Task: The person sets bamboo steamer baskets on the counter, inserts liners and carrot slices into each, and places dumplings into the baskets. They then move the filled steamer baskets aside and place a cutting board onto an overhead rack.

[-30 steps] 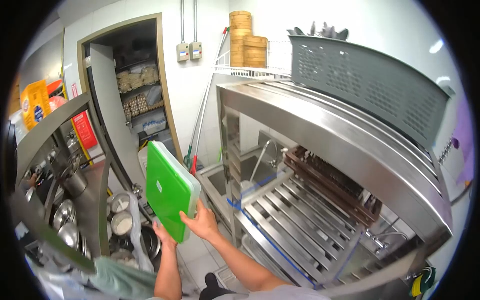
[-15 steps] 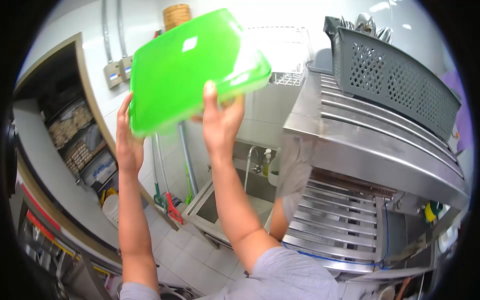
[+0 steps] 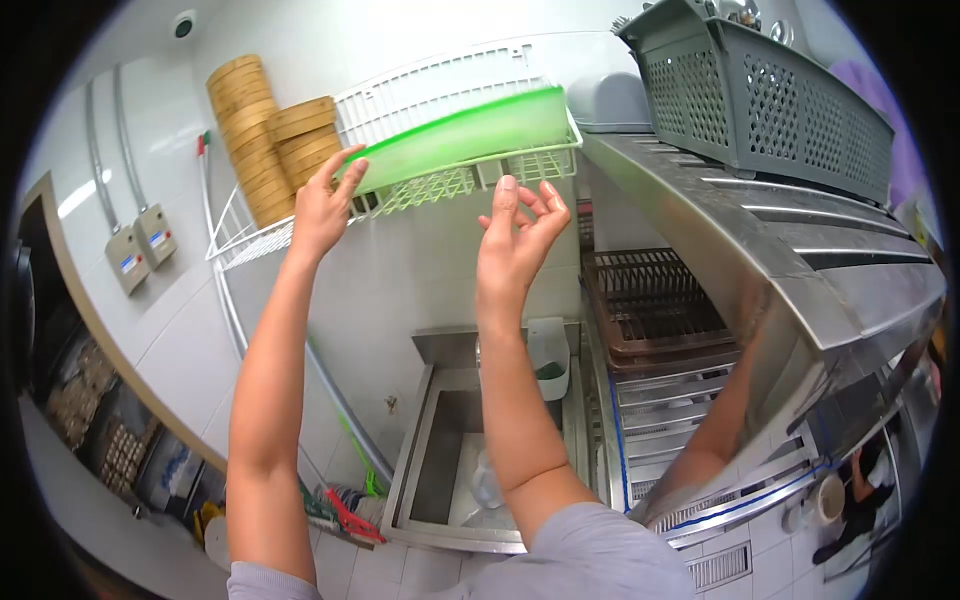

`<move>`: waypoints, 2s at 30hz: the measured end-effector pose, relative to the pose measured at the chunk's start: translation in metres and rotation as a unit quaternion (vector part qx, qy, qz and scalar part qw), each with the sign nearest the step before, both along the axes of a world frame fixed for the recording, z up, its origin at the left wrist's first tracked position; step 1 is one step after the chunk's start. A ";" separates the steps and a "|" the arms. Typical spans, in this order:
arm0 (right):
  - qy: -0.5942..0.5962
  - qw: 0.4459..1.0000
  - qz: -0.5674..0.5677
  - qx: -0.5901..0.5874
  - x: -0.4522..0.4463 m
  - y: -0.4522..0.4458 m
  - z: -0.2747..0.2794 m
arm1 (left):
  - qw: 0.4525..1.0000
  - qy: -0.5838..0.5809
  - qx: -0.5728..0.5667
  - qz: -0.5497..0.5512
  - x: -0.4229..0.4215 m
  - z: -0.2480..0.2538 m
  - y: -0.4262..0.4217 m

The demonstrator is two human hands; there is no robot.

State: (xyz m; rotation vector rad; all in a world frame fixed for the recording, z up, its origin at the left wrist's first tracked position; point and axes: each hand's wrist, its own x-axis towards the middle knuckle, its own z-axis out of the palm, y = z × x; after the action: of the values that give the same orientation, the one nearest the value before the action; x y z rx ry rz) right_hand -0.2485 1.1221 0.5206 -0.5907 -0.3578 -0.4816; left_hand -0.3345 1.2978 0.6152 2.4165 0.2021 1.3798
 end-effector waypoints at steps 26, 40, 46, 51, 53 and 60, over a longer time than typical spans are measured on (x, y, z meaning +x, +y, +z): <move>0.093 0.964 0.106 -0.227 0.007 0.051 0.087 | 0.951 -0.155 0.157 -0.218 0.045 -0.016 0.086; 0.159 0.986 -0.045 0.019 -0.006 0.092 0.150 | 0.915 -0.118 0.082 -0.377 0.019 -0.007 0.097; -0.111 0.866 -0.445 -0.199 0.017 0.028 0.201 | 0.889 -0.196 0.188 -0.368 -0.005 -0.026 0.089; -0.094 0.792 -0.523 -0.300 0.034 0.002 0.213 | 0.891 -0.159 0.090 -0.417 -0.023 -0.047 0.096; -0.100 0.763 -0.549 -0.326 0.057 -0.010 0.208 | 0.891 -0.149 0.128 -0.410 -0.032 -0.056 0.099; -0.120 0.696 -0.526 -0.473 0.121 -0.016 0.188 | 0.892 -0.084 0.112 -0.430 -0.085 -0.128 0.122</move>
State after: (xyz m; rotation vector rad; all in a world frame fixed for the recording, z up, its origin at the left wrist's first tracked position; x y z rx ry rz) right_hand -0.1270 1.1060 0.7090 -1.7943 -0.4918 -1.5378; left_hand -0.4197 1.4196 0.4868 2.0682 -1.0002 1.1790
